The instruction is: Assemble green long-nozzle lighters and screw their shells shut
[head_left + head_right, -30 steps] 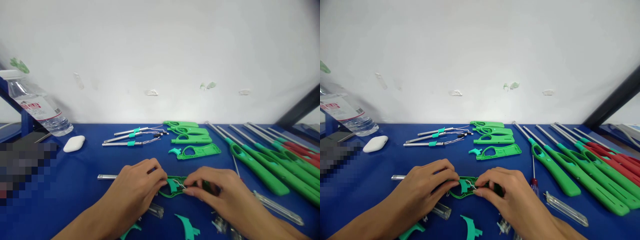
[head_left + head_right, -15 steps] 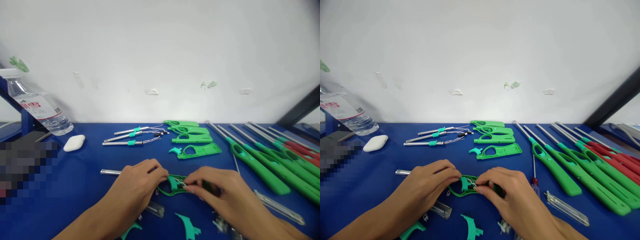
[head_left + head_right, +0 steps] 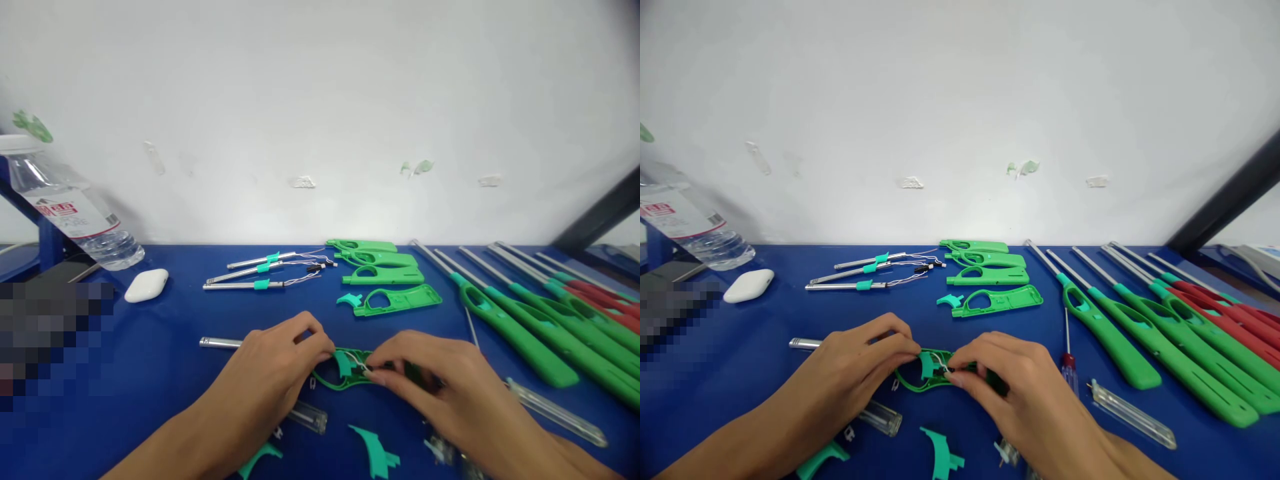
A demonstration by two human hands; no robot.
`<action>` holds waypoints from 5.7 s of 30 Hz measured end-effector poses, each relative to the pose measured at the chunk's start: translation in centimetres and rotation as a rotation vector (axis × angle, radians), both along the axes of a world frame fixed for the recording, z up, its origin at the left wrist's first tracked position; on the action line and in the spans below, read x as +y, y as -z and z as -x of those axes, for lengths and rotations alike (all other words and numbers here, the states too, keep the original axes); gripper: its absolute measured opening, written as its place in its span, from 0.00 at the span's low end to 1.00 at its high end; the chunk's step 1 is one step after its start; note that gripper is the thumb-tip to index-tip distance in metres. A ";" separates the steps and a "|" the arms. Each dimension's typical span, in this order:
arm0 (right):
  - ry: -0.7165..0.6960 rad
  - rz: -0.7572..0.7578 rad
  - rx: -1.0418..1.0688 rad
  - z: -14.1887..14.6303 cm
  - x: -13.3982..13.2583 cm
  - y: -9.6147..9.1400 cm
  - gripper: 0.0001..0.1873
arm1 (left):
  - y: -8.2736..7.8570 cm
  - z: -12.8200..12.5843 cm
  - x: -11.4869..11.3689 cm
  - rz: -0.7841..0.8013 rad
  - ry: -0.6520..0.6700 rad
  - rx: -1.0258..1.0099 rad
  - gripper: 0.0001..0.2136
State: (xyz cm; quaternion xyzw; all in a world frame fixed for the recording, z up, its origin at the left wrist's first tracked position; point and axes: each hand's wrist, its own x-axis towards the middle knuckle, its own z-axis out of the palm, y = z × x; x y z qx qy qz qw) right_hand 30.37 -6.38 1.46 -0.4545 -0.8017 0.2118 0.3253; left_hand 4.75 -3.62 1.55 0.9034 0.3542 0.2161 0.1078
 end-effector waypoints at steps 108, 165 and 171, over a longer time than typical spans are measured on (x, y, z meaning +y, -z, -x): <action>-0.120 -0.054 -0.104 1.6 1.8 0.1 0.06 | -1.3 0.6 -0.2 0.114 -0.029 0.057 0.05; -0.230 -0.052 -0.193 1.4 1.3 -0.2 0.11 | -2.0 0.3 -1.0 0.057 -0.024 0.075 0.05; -0.177 0.054 -0.071 1.5 1.2 -0.7 0.10 | -2.2 0.6 -0.8 0.047 -0.016 0.115 0.06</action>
